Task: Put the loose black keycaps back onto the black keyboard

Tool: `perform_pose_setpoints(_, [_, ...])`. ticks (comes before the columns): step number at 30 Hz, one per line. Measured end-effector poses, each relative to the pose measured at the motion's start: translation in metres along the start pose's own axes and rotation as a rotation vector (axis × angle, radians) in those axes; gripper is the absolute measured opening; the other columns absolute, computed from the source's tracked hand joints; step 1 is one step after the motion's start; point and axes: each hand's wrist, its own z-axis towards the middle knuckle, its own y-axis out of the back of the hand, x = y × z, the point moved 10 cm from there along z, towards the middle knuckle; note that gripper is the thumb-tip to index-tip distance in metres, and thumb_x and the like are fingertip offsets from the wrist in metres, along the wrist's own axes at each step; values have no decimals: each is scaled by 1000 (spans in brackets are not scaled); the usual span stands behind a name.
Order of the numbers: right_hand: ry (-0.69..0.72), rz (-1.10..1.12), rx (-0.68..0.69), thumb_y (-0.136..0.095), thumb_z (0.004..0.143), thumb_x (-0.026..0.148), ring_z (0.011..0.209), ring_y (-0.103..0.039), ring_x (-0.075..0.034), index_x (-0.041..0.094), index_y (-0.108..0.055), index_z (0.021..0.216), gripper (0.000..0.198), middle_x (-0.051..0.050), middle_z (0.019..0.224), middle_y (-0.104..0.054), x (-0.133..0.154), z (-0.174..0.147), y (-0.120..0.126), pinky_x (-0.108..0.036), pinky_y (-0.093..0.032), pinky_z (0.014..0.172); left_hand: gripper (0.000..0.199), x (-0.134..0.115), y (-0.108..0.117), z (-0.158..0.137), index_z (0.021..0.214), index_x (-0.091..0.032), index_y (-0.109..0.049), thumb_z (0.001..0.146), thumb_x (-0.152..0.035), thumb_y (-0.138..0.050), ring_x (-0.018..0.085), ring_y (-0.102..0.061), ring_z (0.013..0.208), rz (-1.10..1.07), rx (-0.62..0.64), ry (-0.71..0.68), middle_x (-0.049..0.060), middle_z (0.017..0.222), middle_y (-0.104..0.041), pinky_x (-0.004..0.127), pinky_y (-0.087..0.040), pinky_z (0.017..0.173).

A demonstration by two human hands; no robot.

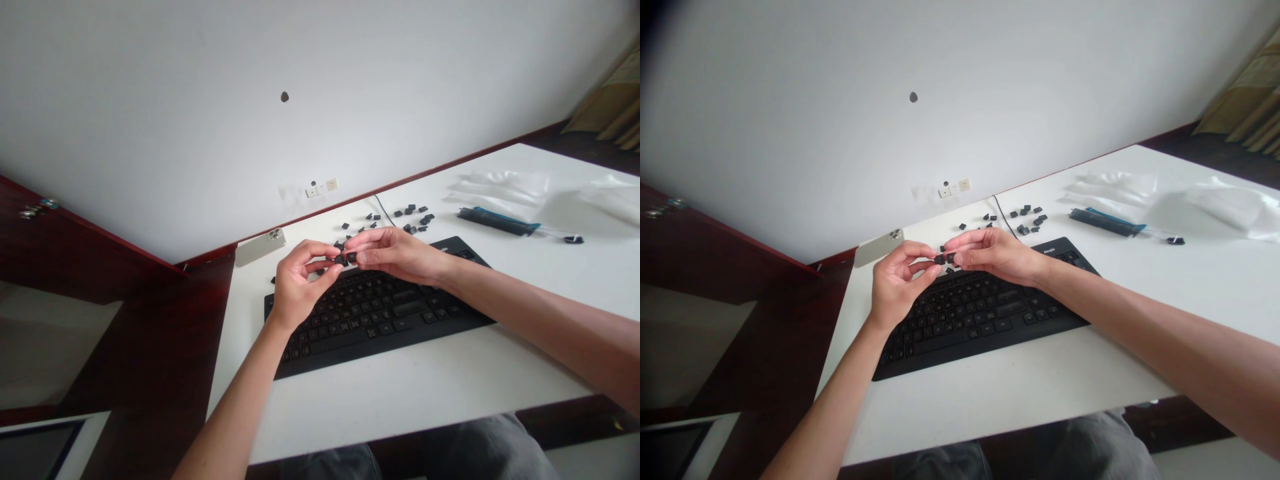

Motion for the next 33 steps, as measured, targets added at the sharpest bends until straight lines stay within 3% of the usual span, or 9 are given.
perform_pose_setpoints(6, [10, -38, -30, -97, 74, 33, 84, -73, -14, 22, -85, 102, 33, -3, 92, -81, -1, 0, 3, -29, -57, 83, 25, 8, 2, 2, 107, -21, -81, 83, -25, -87, 21, -72, 105, 22, 8, 38, 8, 113, -75, 32, -61, 96])
perform_pose_setpoints(10, [32, -72, -134, -97, 74, 38, 91, -72, -16, 22, -85, 97, 30, -4, 96, -79, -1, 1, 16, -32, -57, 91, 29, 34, 38, 13, 115, -23, -81, 86, -23, -81, 21, -73, 107, 227, -40, 59, 9, 116, -77, 36, -59, 102])
perform_pose_setpoints(13, [48, -84, -181, -97, 74, 40, 90, -70, -16, 23, -84, 97, 32, -3, 98, -77, 0, 2, 22, -34, -57, 93, 23, 54, 71, 22, 106, -23, -83, 86, -16, -74, 20, -71, 95, 544, -40, 34, 7, 110, -77, 38, -58, 99])
perform_pose_setpoints(16, [44, -106, -191, -97, 73, 41, 89, -69, -16, 23, -83, 97, 33, -3, 97, -76, 1, 2, 23, -35, -57, 92, 23, 74, 86, 26, 100, -24, -83, 82, -12, -75, 22, -71, 91, 655, 5, 59, 6, 99, -78, 40, -56, 100])
perform_pose_setpoints(24, [47, -139, -193, -97, 73, 44, 87, -66, -15, 24, -83, 98, 35, -3, 95, -74, 0, 2, 23, -33, -56, 87, 15, 82, 77, 27, 92, -25, -83, 85, -15, -74, 27, -74, 95, 731, 21, 79, 6, 98, -82, 44, -53, 101])
perform_pose_setpoints(29, [45, -148, -197, -97, 72, 45, 87, -66, -15, 23, -83, 97, 36, -3, 94, -74, 1, 2, 24, -34, -55, 89, 12, 63, 74, 28, 94, -26, -83, 92, -23, -72, 29, -73, 103, 814, 16, -2, 6, 104, -82, 44, -50, 102])
perform_pose_setpoints(33, [45, -155, -205, -97, 72, 46, 87, -65, -16, 23, -83, 96, 37, -3, 94, -73, 1, 2, 24, -34, -55, 89, 13, 50, 54, 29, 100, -25, -82, 97, -26, -69, 27, -71, 102, 910, 56, -101, 6, 104, -81, 42, -49, 101])
